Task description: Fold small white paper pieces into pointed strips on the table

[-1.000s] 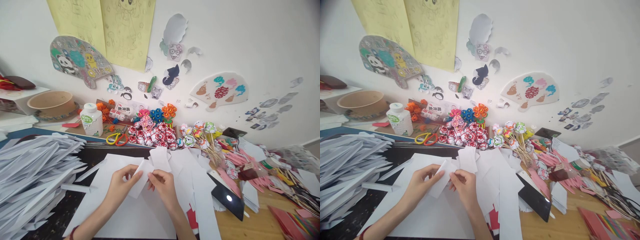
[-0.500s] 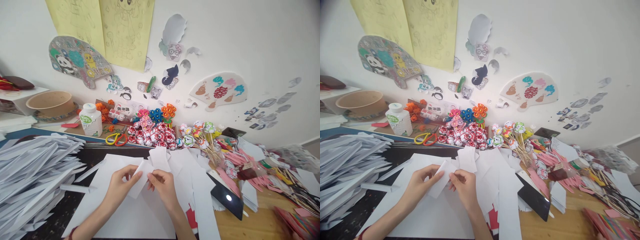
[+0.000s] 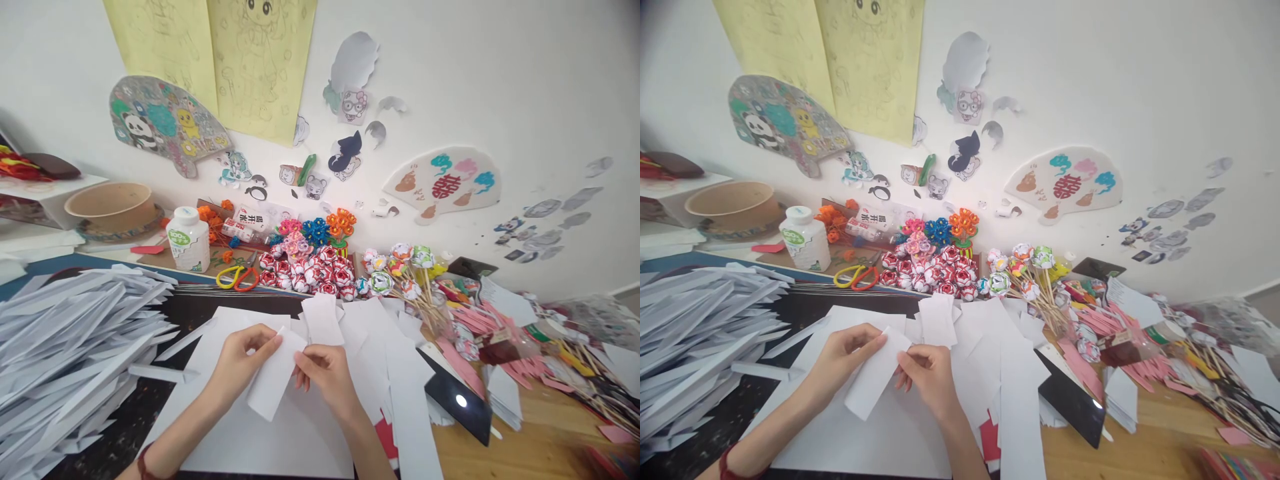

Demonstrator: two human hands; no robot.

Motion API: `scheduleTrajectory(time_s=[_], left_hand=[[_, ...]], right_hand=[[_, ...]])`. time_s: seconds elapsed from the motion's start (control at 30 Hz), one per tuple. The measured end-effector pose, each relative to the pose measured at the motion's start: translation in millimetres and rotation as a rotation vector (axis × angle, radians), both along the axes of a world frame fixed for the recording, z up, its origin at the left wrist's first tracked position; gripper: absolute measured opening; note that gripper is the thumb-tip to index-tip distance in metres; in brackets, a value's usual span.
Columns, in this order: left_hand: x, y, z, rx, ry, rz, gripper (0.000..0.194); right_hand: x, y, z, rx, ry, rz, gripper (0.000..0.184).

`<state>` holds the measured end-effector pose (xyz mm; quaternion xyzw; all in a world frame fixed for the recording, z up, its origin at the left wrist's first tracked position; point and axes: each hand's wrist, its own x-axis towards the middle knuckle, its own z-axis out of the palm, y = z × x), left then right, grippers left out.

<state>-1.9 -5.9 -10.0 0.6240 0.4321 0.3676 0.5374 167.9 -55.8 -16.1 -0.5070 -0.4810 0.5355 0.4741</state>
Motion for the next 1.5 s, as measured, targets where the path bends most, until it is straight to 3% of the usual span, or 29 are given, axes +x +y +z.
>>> scheduleTrajectory(time_s=[0.3,0.7,1.0,1.17,1.3,1.5], left_hand=[[-1,-2,-0.6,-0.009,-0.054,-0.021,0.031],[0,-6,-1.3,0.156,0.097,-0.116,0.032],[6,-4,-10.3,0.108,0.171,-0.181,0.033],[6,-5,-7.0,0.151,0.218,-0.211,0.033],[12,-11,-7.3,0.182,0.273,-0.243,0.032],[20,-15,-18.9,0.14,0.289,-0.181,0.027]], right_hand=[[-1,-1,0.8,-0.063,0.059,0.083,0.034],[4,3,-7.5,-0.07,0.018,0.085,0.02],[6,4,-9.7,0.022,-0.06,-0.125,0.022],[6,5,-11.6,-0.006,-0.036,-0.06,0.02],[5,6,-11.7,0.056,-0.088,-0.065,0.016],[-8,1,-11.9,0.201,-0.323,-0.254,0.012]])
